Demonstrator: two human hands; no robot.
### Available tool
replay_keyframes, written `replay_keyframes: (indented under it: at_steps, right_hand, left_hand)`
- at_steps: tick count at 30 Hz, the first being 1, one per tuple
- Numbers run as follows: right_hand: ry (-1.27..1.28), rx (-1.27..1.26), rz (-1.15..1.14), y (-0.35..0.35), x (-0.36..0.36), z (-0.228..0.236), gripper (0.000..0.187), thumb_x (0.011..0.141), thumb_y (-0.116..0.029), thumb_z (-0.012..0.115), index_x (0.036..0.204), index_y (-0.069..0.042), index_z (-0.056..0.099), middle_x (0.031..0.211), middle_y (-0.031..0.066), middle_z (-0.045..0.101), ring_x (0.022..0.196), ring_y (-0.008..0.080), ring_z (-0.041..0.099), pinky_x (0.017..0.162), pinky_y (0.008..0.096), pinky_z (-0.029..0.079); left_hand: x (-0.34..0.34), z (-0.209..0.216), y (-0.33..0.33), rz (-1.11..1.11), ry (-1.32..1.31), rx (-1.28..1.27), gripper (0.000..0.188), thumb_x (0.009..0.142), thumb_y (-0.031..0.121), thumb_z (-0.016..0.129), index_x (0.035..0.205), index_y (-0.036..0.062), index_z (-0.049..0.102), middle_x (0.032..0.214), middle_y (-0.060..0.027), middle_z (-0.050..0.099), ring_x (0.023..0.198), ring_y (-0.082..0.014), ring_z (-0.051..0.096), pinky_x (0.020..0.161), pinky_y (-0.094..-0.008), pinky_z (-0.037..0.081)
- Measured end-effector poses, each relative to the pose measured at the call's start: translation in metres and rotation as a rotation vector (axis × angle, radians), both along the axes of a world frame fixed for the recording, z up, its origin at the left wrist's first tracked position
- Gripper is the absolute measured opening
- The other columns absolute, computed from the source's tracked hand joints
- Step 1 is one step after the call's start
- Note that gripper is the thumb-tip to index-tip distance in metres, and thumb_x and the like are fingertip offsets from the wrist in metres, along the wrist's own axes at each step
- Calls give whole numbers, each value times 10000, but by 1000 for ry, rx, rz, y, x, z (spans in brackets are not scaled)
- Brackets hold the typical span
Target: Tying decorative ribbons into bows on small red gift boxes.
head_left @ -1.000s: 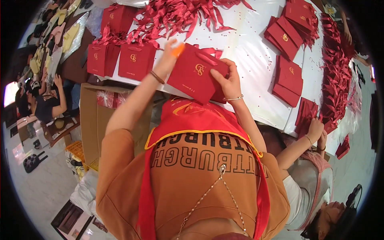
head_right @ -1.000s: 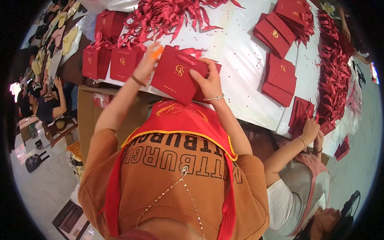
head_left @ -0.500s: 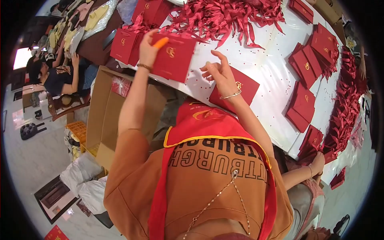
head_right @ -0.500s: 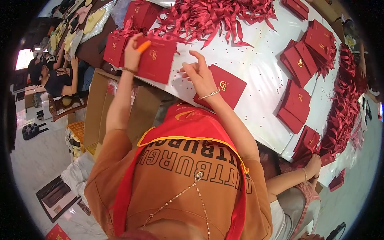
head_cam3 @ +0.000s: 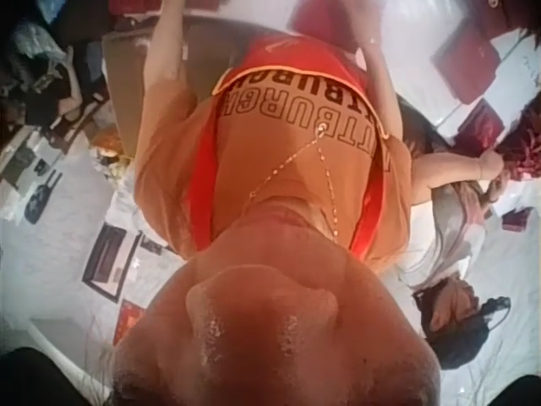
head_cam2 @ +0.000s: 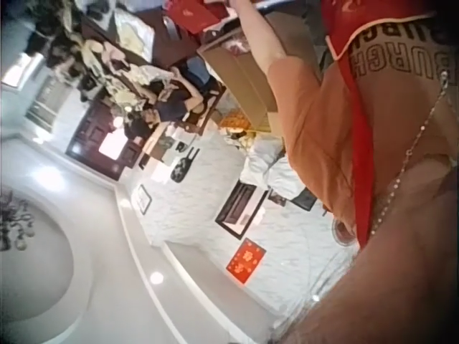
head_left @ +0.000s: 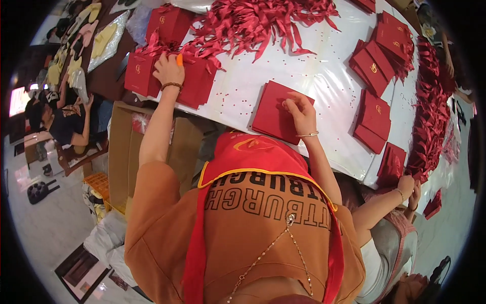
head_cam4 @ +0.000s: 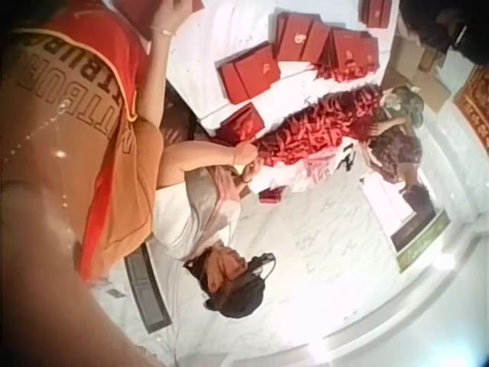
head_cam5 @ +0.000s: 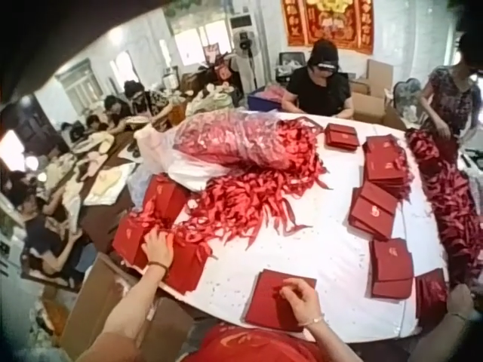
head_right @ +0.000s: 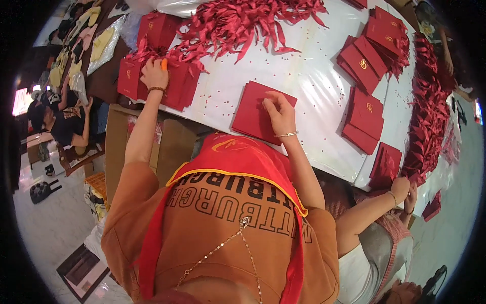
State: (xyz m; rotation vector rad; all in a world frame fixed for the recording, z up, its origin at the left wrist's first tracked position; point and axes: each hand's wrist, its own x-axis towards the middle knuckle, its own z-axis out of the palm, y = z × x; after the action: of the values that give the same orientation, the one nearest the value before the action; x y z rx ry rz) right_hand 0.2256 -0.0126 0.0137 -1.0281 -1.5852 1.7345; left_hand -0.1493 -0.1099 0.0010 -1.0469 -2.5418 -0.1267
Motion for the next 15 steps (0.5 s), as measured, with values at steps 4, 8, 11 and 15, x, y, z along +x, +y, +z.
replay_keyframes:
  at_steps: [4,8,11,15]
  right_hand:
    - [-26,44,-107,4,13,-5,194,840,-90,539,1013,-4,555,786,48,599,720,94,559,661,219,450]
    - [4,30,-116,2,4,7,192,834,-92,542,1001,1,564,762,52,609,693,90,562,645,220,451]
    - [48,39,-62,-2,2,10,196,834,-95,545,1004,2,562,773,56,614,694,89,564,638,223,455]
    - [3,68,-95,-3,12,3,193,831,-92,548,998,2,565,804,66,625,708,93,573,651,227,462]
  left_hand:
    - [40,34,44,-333,57,318,151,760,148,529,897,148,593,1002,-65,558,895,-288,526,673,-436,424]
    - [117,21,101,-523,-538,-20,219,779,225,503,886,48,574,907,-157,589,864,-332,571,724,-430,454]
    - [133,-25,121,-520,-395,-192,303,807,244,491,1085,123,483,941,-139,580,870,-318,568,726,-427,449]
    - [138,-26,122,-687,-376,-266,288,782,179,441,1052,121,523,912,-168,583,800,-319,592,701,-437,451]
